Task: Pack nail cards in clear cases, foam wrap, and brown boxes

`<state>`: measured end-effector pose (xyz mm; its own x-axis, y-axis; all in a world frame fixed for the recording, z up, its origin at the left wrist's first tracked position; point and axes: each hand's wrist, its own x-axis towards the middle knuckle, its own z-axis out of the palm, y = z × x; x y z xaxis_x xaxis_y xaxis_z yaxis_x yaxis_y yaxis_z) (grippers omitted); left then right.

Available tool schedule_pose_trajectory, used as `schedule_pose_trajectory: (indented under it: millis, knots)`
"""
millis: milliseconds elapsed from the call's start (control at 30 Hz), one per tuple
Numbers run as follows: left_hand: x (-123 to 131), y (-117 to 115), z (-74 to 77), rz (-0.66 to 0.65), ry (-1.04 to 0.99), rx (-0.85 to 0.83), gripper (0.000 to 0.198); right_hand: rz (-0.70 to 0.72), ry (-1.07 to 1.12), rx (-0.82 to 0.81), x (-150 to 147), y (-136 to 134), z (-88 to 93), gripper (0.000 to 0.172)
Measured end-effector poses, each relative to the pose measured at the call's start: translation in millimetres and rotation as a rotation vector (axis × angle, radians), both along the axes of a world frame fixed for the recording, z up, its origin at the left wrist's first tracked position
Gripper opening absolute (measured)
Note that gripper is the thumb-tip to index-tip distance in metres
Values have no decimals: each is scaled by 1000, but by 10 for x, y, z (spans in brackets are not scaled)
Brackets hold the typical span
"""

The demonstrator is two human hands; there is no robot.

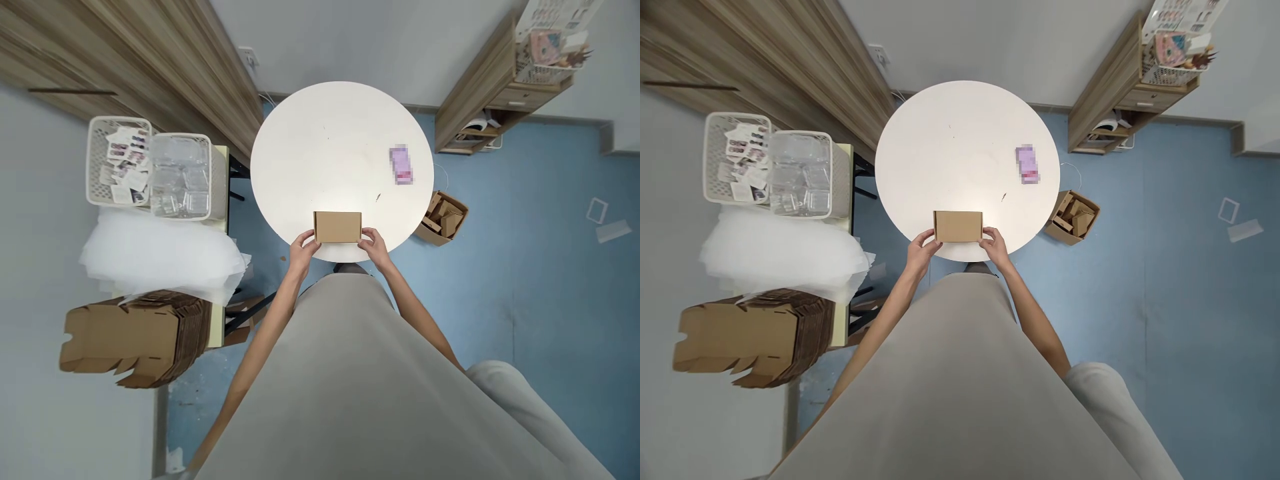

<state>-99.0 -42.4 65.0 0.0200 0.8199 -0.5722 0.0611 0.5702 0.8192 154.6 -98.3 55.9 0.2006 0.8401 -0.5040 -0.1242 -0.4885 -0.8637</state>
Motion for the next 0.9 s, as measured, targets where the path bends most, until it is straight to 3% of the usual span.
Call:
schedule_pose_trajectory:
  millis: [200, 367, 500, 667, 767, 900]
  knots:
    - [-36, -404, 75, 131, -99, 13, 55, -4, 39, -31, -111, -376, 148, 63]
    - [179, -699, -38, 176, -141, -24, 45, -89, -12, -66, -87, -821, 266, 64]
    - [559, -1009, -165, 127, -237, -143, 40, -191, -168, -126, 80, -1363, 482, 66]
    - [933, -1348, -203, -55, -400, -223, 38, -273, -362, -179, 249, -1982, 864, 63]
    - [1054, -1443, -192, -124, -447, -266, 35, -261, -455, -196, 295, -2123, 1017, 56]
    - [1262, -1419, -195, -145, -420, -293, 27, -246, -519, -204, 415, -2058, 1086, 49]
